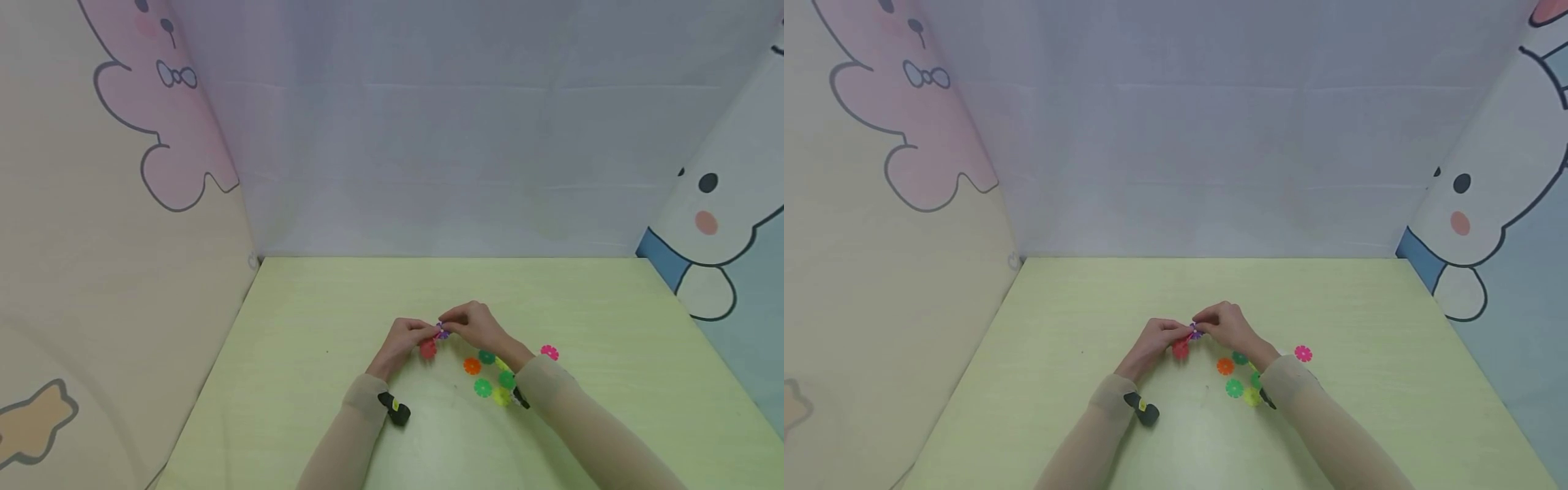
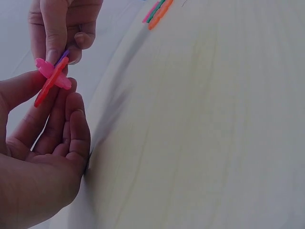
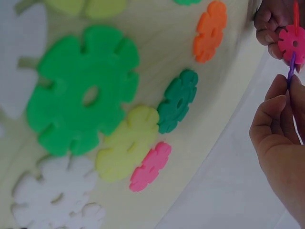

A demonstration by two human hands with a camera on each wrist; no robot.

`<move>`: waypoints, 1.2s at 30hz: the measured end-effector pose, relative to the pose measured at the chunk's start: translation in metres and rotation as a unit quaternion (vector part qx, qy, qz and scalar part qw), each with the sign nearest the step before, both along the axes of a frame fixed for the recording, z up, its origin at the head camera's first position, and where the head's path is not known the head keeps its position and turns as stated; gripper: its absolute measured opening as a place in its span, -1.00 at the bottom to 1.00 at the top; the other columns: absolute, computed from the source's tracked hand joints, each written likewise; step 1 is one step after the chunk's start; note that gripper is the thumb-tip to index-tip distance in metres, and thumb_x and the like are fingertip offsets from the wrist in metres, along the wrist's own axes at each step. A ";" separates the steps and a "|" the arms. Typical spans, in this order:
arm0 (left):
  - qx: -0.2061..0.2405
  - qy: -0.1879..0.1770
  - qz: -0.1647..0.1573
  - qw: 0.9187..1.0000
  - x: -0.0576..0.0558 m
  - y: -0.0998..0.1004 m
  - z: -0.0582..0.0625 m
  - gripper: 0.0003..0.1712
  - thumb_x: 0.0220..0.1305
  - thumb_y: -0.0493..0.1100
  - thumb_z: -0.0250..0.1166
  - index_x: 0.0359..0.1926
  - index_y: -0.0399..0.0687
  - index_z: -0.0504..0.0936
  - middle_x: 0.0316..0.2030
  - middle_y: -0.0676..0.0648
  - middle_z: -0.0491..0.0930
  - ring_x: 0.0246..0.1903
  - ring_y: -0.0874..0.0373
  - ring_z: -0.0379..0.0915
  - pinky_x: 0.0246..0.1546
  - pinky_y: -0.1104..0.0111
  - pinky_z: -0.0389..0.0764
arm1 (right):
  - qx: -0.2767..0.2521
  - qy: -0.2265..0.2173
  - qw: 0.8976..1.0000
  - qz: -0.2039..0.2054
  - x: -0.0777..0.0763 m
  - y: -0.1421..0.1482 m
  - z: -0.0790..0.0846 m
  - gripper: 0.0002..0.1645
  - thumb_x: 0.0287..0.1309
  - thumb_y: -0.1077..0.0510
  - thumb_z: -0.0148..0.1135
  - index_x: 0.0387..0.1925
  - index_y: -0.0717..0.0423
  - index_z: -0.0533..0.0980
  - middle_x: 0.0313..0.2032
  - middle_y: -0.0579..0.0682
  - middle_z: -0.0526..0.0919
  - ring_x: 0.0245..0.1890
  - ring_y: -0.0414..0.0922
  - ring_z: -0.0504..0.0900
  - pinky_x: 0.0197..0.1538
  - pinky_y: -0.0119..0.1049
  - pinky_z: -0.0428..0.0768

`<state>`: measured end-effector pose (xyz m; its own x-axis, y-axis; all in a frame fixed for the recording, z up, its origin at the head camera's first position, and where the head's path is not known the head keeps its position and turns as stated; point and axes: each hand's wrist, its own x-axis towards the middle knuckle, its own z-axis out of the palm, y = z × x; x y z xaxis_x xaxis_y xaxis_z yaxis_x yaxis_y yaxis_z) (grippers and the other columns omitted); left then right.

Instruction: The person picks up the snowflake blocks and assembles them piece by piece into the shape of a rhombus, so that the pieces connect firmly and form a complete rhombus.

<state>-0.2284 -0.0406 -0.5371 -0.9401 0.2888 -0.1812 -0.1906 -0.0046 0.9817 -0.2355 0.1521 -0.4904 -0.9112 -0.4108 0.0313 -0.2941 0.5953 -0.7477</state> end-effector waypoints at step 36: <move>0.006 -0.021 0.028 0.999 0.001 0.001 -0.002 -0.75 0.10 -0.10 0.44 -0.40 -0.26 0.74 -0.53 -0.11 0.64 -0.55 0.20 0.45 -0.41 0.41 0.45 | 0.053 0.001 0.999 -0.007 0.013 0.110 0.017 -0.64 0.12 0.28 0.33 -0.04 0.35 0.56 -0.16 0.20 0.64 -0.20 0.05 0.62 -0.11 -0.03 0.56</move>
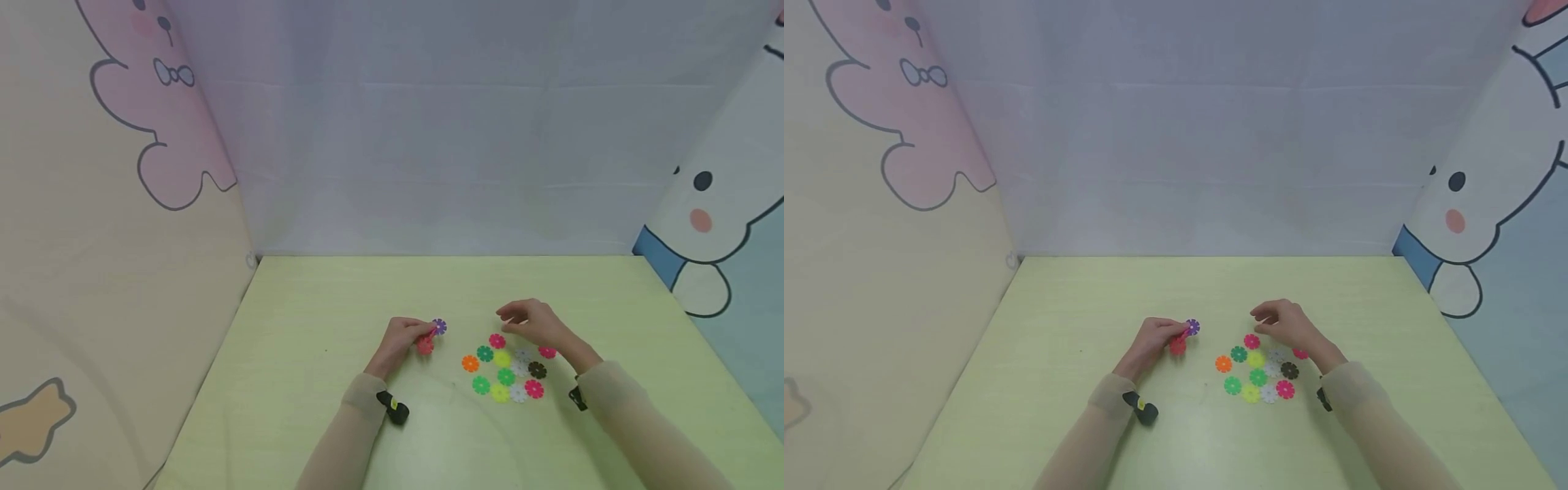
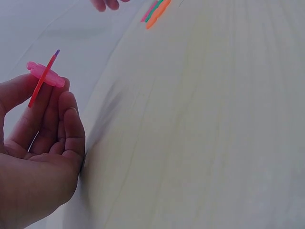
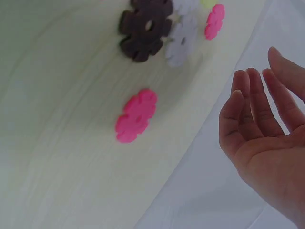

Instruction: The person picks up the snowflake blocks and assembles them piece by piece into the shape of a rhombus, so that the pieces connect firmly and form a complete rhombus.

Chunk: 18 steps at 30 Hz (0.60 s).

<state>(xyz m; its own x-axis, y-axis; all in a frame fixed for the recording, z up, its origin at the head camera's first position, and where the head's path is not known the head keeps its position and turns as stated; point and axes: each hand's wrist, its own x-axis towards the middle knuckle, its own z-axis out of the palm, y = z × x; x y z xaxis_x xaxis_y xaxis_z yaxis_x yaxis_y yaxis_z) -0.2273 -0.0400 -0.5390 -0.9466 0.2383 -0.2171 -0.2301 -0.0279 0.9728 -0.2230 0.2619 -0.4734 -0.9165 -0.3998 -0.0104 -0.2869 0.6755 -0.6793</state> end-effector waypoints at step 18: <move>0.018 0.000 -0.001 1.000 0.000 0.000 -0.003 -0.73 0.10 -0.12 0.44 -0.38 -0.32 0.73 -0.54 -0.12 0.63 -0.62 0.22 0.43 -0.47 0.43 0.46 | 0.086 -0.052 0.994 -0.047 0.018 0.053 -0.018 -0.52 -0.10 0.15 0.51 -0.10 0.27 0.62 -0.11 0.17 0.61 -0.17 0.05 0.52 -0.11 -0.03 0.49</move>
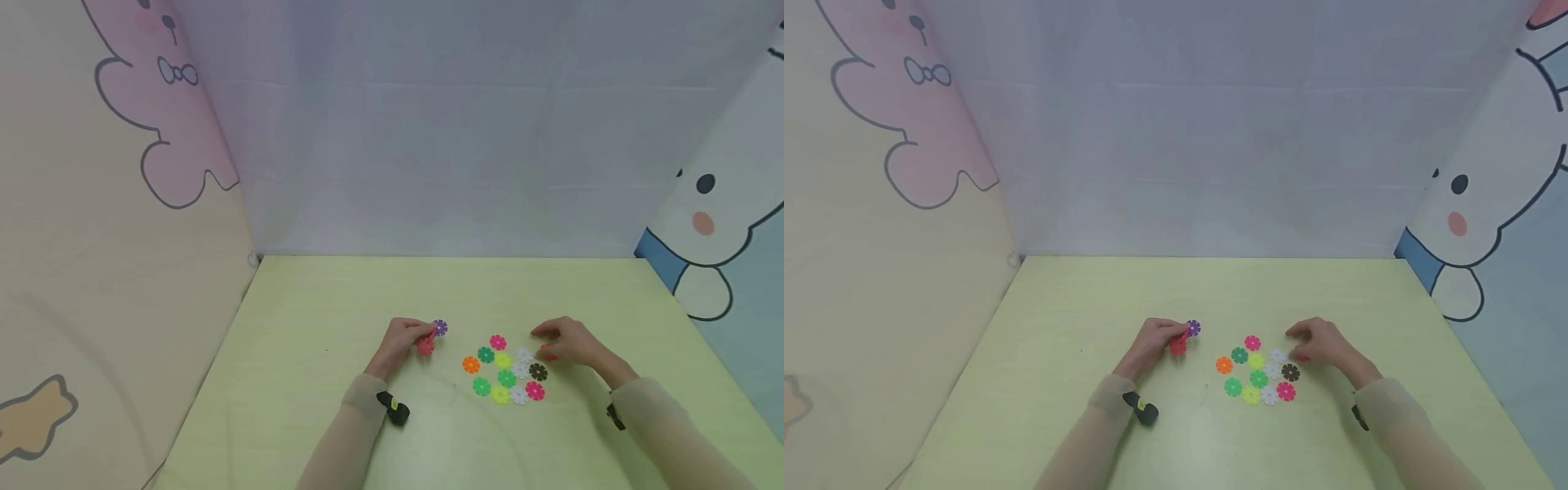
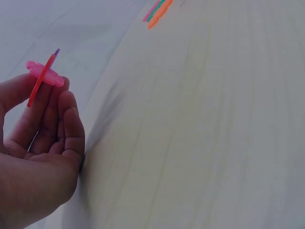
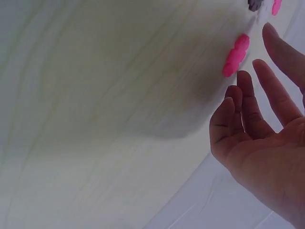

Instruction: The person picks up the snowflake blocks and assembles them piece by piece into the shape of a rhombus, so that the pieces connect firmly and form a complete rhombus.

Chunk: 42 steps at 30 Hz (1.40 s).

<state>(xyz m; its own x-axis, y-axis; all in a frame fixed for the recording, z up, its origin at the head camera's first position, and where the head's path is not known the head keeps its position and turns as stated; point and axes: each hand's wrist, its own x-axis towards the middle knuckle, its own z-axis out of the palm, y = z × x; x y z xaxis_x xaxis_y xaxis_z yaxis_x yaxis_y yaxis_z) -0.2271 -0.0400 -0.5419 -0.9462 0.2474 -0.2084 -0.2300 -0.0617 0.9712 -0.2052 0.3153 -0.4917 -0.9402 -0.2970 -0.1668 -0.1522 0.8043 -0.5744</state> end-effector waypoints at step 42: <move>-0.015 -0.002 0.011 1.000 -0.003 0.001 -0.003 -0.75 0.07 -0.12 0.46 -0.42 -0.27 0.74 -0.51 -0.12 0.63 -0.53 0.20 0.43 -0.36 0.38 0.46 | -0.007 0.032 0.999 -0.035 0.001 0.012 -0.011 -0.74 -0.04 0.14 0.48 -0.39 0.14 0.55 -0.37 -0.03 0.60 -0.33 -0.01 0.57 -0.25 -0.08 0.55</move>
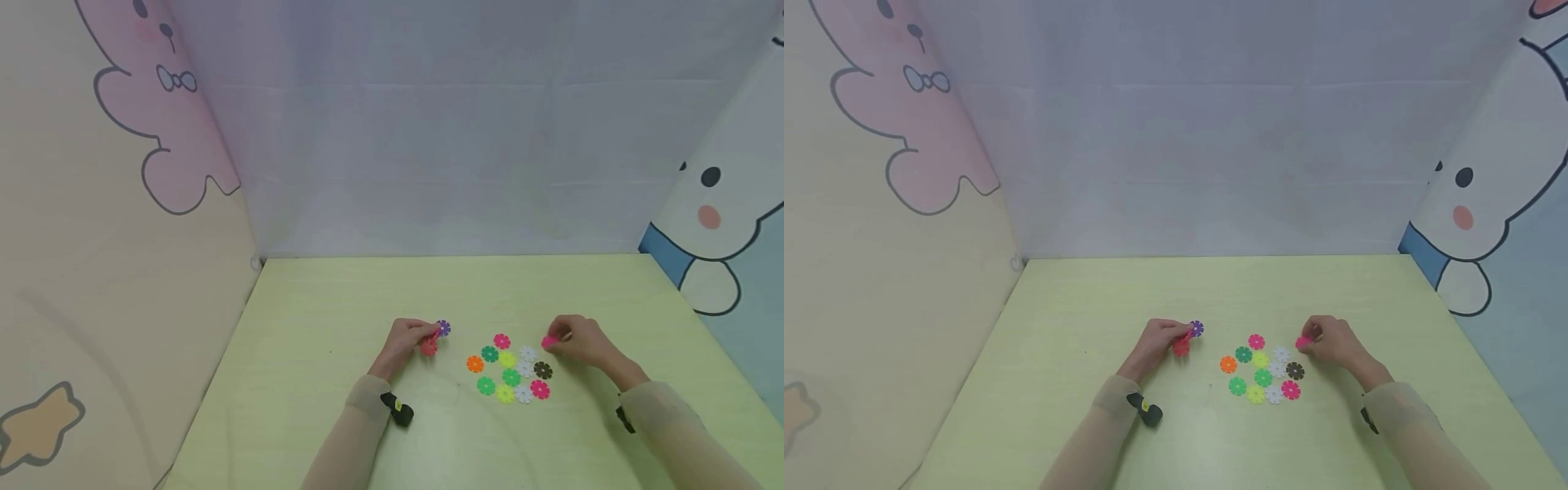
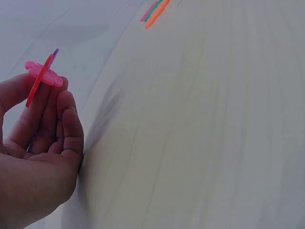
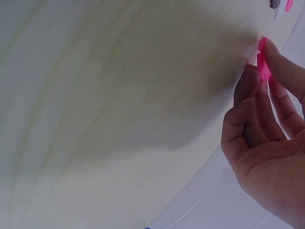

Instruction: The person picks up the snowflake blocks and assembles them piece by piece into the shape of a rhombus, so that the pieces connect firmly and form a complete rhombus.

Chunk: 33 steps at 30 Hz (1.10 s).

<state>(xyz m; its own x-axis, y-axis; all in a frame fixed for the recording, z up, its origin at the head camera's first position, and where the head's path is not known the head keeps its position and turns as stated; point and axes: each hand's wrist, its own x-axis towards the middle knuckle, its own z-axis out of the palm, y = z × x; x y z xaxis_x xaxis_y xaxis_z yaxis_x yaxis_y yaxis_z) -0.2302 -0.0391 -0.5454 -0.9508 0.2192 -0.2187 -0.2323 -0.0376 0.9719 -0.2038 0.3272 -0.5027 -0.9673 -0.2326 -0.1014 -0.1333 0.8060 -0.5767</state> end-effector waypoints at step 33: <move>0.000 0.002 -0.002 1.000 0.003 0.000 0.005 -0.77 0.07 -0.14 0.45 -0.42 -0.27 0.74 -0.50 -0.11 0.63 -0.53 0.21 0.41 -0.43 0.42 0.43 | -0.115 0.060 0.991 0.038 -0.028 -0.079 0.010 -0.83 0.14 0.28 0.32 -0.19 0.18 0.64 -0.25 0.02 0.68 -0.24 -0.03 0.64 -0.12 -0.10 0.58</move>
<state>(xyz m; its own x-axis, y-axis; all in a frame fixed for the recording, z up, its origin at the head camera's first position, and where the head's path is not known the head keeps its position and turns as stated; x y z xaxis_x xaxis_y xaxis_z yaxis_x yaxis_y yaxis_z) -0.2277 -0.0393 -0.5406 -0.9509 0.2232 -0.2146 -0.2280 -0.0359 0.9730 -0.2316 0.2486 -0.4931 -0.9481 -0.3083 0.0773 -0.2671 0.6408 -0.7197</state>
